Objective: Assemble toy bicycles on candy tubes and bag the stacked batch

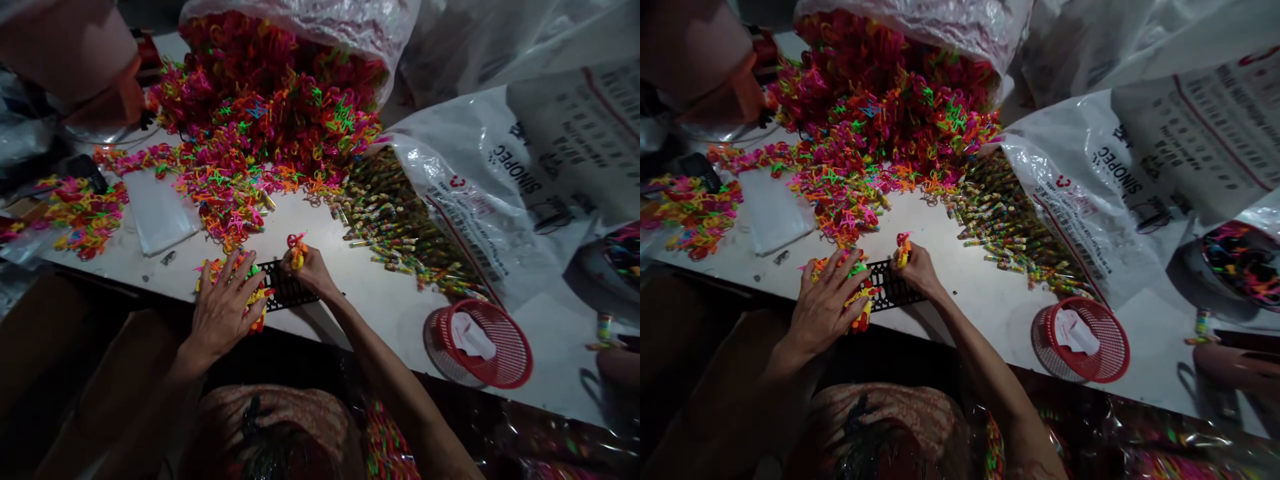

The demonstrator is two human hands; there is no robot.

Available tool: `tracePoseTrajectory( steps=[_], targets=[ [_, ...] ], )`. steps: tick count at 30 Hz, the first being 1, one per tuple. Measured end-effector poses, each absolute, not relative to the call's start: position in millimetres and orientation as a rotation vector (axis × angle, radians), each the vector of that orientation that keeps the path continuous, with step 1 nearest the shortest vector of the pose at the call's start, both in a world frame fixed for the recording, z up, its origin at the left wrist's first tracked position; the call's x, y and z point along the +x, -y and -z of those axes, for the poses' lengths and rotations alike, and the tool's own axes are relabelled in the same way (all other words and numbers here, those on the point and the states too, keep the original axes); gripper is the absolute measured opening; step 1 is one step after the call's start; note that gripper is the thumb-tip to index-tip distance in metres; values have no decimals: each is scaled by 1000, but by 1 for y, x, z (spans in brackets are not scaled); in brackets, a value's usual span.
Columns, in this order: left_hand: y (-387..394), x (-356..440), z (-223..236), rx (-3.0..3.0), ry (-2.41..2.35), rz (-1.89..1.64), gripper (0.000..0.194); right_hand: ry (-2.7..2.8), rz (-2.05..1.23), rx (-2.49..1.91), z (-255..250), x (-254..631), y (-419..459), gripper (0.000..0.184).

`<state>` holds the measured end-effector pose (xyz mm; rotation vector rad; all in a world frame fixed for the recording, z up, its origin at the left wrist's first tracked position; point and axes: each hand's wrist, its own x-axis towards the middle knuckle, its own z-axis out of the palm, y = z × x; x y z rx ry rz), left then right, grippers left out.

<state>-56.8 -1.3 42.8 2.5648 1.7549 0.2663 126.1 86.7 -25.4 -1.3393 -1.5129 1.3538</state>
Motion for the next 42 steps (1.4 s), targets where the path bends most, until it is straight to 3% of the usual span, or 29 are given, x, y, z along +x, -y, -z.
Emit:
tracePoseTrajectory(
  steps=[5,11,15,21,26,33,42],
  targets=[
    [1,-58,-43,2567,-1740,-254,40,1647,-1425,-1195,23,101,-88,8],
    [-1,-59,-41,2556,-1741,-202,55,2233,-1016,-1377,8,93,-87,10],
    [-7,-61,-41,2538,-1710,-145,56,2473,-902,-1457,-1,80,-89,24],
    [3,-71,-45,2487,-1796,-149,50,2241,-1104,-1349,-1,110,-107,32],
    [14,-73,-42,2466,-1925,-157,49,1974,-850,-1648,-8,120,-146,28],
    [6,-68,-41,2518,-1940,-175,49,2143,-676,-1706,-23,62,-188,26],
    [4,-66,-38,2516,-1949,-235,48,2438,-553,-1618,-12,68,-197,31]
  ],
)
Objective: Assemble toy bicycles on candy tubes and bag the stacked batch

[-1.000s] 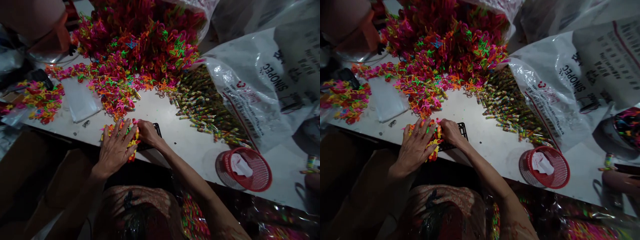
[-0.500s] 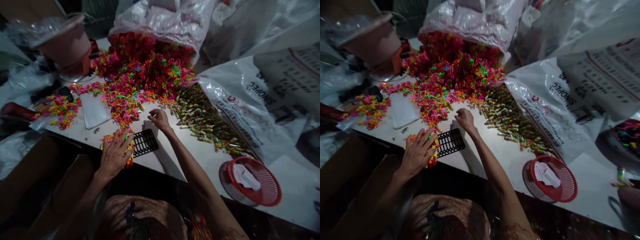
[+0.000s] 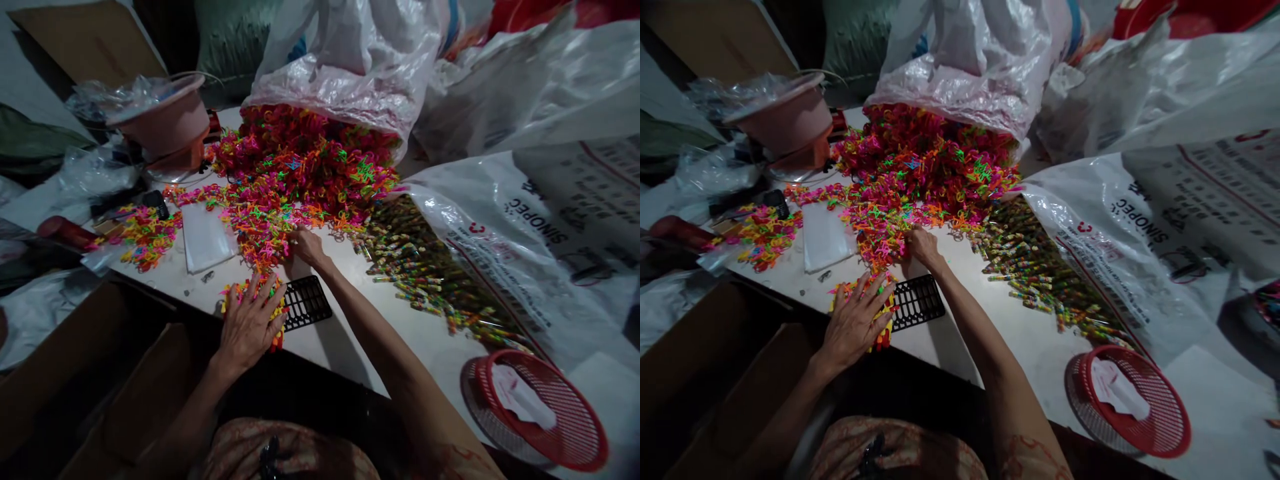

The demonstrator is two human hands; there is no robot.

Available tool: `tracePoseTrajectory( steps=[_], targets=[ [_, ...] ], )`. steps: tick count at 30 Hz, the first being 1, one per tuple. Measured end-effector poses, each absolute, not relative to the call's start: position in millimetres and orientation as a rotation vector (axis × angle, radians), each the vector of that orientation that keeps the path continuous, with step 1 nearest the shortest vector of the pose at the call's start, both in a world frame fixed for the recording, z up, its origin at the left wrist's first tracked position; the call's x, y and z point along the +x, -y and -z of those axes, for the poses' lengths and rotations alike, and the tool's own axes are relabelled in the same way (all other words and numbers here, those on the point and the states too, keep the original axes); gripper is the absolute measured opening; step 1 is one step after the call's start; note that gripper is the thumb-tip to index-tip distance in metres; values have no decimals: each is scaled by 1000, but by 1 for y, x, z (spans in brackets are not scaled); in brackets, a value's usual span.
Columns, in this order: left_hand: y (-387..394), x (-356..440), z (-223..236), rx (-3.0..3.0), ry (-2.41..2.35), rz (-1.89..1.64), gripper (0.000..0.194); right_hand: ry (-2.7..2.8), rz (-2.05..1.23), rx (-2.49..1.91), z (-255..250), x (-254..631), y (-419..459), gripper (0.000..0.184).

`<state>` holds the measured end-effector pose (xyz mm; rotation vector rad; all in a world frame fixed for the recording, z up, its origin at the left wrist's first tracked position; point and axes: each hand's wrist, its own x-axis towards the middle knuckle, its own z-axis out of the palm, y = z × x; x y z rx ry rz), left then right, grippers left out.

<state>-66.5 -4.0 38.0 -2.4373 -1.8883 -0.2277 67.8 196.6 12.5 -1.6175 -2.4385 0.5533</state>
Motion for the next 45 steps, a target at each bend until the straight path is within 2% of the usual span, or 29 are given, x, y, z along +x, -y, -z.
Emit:
tracePoseTrajectory(
  steps=[3,5,10,13,17,23,29,34,39,42,45],
  targets=[
    [3,-67,-38,-2452,1885,230,48,2317,-496,-1626,-13,82,-180,27],
    [3,-68,-38,-2462,1891,217,49,2226,-576,-1583,-13,96,-161,22],
    [4,-70,-41,-2491,1927,215,50,1856,-1228,-1305,-3,119,-93,20],
    [3,-70,-43,-2504,1940,212,50,1590,-1403,-1258,9,115,-55,23],
    [3,-70,-44,-2512,1942,192,51,1455,-1291,-1245,27,98,-25,26],
    [3,-70,-43,-2501,1929,178,51,1734,-1092,-1094,38,91,-18,34],
    [3,-70,-41,-2513,1932,172,52,2250,-1001,-1244,20,92,-18,6],
    [4,-69,-42,-2506,1914,172,55,2453,-971,-1385,10,83,-18,12],
    [1,-62,-44,-2472,1926,217,53,2379,-978,-1340,2,103,-24,16],
    [0,-59,-44,-2508,1902,205,45,2323,-975,-1373,-8,120,-54,20],
    [0,-58,-43,-2492,1891,209,41,2258,-770,-1590,-19,120,-108,26]
  ],
)
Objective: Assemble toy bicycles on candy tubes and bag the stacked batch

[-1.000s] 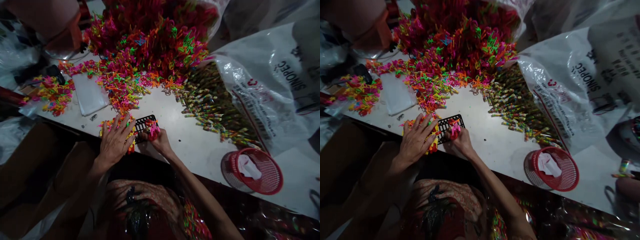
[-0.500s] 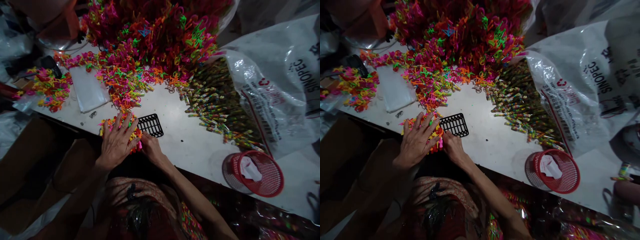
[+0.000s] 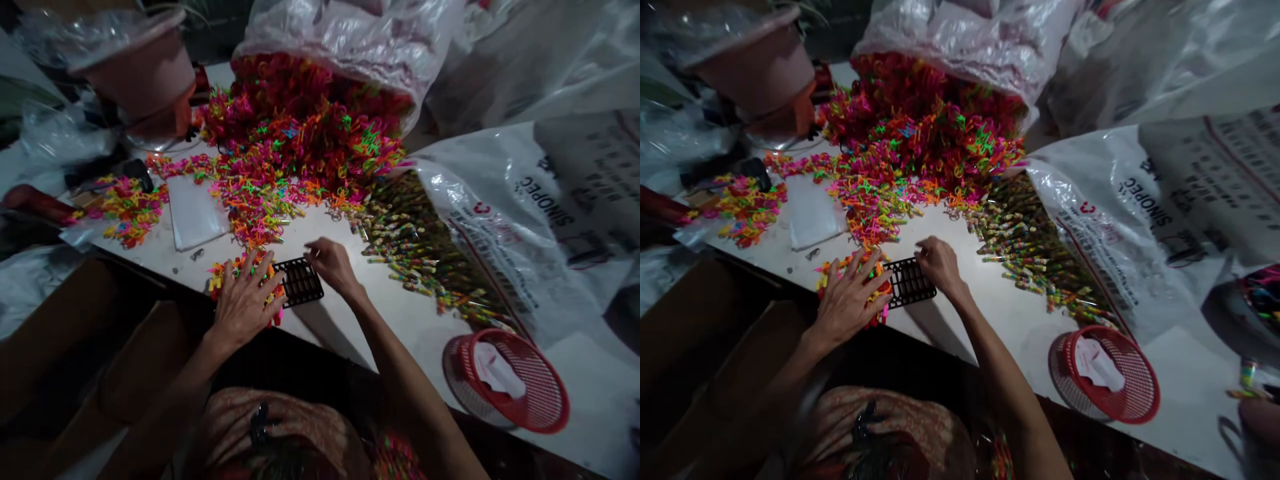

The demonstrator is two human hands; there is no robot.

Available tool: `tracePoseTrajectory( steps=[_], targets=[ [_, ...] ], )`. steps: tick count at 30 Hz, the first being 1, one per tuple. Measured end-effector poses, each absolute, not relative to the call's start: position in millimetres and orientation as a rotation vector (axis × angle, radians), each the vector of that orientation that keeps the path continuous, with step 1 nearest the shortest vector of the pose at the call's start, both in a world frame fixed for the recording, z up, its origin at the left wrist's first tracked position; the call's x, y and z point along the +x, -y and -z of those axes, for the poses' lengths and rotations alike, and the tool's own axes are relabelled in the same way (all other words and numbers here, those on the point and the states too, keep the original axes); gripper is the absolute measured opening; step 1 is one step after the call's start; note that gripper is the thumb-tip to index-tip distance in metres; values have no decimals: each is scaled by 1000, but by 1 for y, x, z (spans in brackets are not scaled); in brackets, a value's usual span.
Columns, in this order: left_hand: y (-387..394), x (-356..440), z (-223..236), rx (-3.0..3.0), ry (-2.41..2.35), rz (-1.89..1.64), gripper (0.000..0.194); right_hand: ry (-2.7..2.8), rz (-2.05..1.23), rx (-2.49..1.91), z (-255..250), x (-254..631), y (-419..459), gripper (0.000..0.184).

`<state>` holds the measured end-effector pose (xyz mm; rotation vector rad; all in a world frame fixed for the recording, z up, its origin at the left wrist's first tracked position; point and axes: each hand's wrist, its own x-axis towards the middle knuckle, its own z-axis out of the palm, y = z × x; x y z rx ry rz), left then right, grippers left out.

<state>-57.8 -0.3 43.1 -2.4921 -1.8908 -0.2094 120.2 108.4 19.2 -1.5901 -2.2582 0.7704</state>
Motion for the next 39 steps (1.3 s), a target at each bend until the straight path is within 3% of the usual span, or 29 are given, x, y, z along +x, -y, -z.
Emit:
tracePoseTrajectory(
  steps=[4,10,14,19,25,39],
  targets=[
    [1,-57,-41,-2466,1866,218,43,2330,-455,-1775,-23,87,-178,33],
    [0,-56,-40,-2447,1860,211,41,2323,-450,-1943,-10,65,-214,30],
    [1,-56,-40,-2450,1852,251,42,2169,-547,-1877,-2,99,-190,22],
    [1,-58,-40,-2479,1849,236,46,1919,-952,-1470,10,131,-127,8],
    [0,-61,-42,-2499,1838,184,49,1540,-1405,-1316,21,133,-71,13],
    [2,-65,-43,-2542,1819,163,51,1580,-1133,-1514,23,130,-29,8]
  ],
)
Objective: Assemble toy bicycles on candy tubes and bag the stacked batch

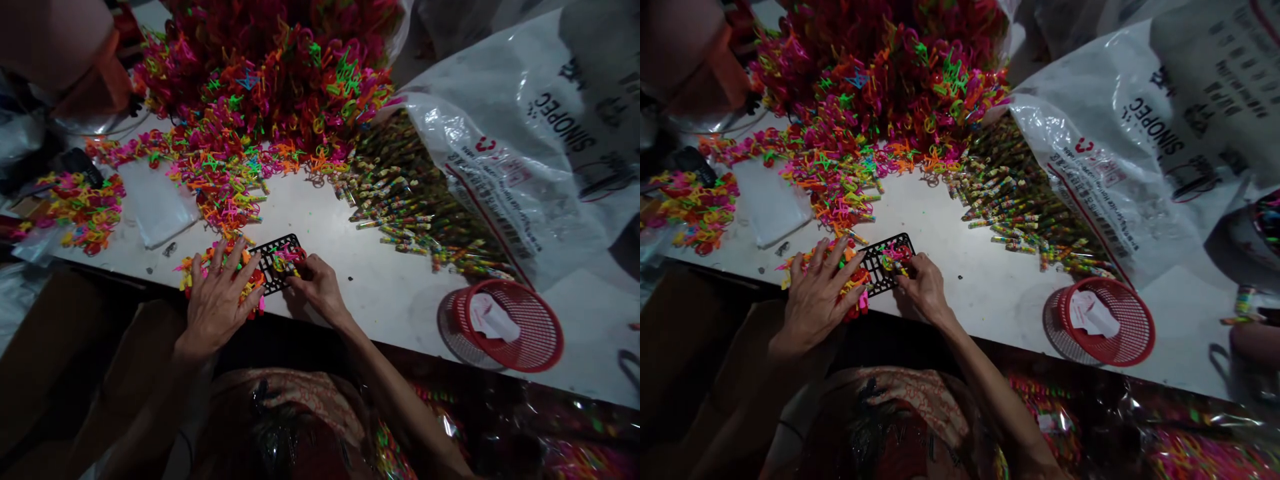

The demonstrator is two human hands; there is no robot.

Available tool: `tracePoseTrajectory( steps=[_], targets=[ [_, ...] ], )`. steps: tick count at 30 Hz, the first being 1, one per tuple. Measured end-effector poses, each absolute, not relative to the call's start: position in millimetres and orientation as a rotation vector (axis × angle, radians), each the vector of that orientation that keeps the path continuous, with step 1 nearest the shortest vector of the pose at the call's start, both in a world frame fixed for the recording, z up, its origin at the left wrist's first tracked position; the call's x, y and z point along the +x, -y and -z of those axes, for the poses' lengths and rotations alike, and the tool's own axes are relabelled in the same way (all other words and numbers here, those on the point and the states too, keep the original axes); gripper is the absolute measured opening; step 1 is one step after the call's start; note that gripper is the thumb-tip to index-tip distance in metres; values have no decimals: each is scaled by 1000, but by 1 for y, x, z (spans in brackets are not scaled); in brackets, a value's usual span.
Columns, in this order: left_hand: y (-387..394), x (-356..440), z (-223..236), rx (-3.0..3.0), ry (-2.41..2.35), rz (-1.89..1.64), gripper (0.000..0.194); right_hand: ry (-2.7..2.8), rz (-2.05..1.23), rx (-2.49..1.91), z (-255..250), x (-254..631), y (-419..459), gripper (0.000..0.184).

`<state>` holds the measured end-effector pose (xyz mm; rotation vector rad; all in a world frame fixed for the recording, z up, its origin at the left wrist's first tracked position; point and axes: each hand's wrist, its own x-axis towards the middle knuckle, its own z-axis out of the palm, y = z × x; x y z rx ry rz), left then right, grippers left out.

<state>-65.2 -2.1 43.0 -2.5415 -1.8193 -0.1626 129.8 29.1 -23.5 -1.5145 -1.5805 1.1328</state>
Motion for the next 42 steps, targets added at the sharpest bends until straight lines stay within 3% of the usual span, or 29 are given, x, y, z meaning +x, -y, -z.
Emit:
tracePoseTrajectory(
  steps=[5,15,24,31,42],
  targets=[
    [1,-66,-42,-2541,1823,174,54,1612,-1200,-1462,27,114,-21,15],
    [2,-64,-42,-2537,1821,161,55,1586,-1392,-1305,28,113,-20,7],
    [2,-65,-42,-2540,1822,148,55,1953,-1115,-1244,23,101,-31,19],
    [2,-64,-42,-2566,1849,156,54,2072,-1088,-1265,24,111,-30,15],
    [2,-64,-41,-2581,1866,157,53,1942,-1164,-1124,33,105,-24,28]
  ],
)
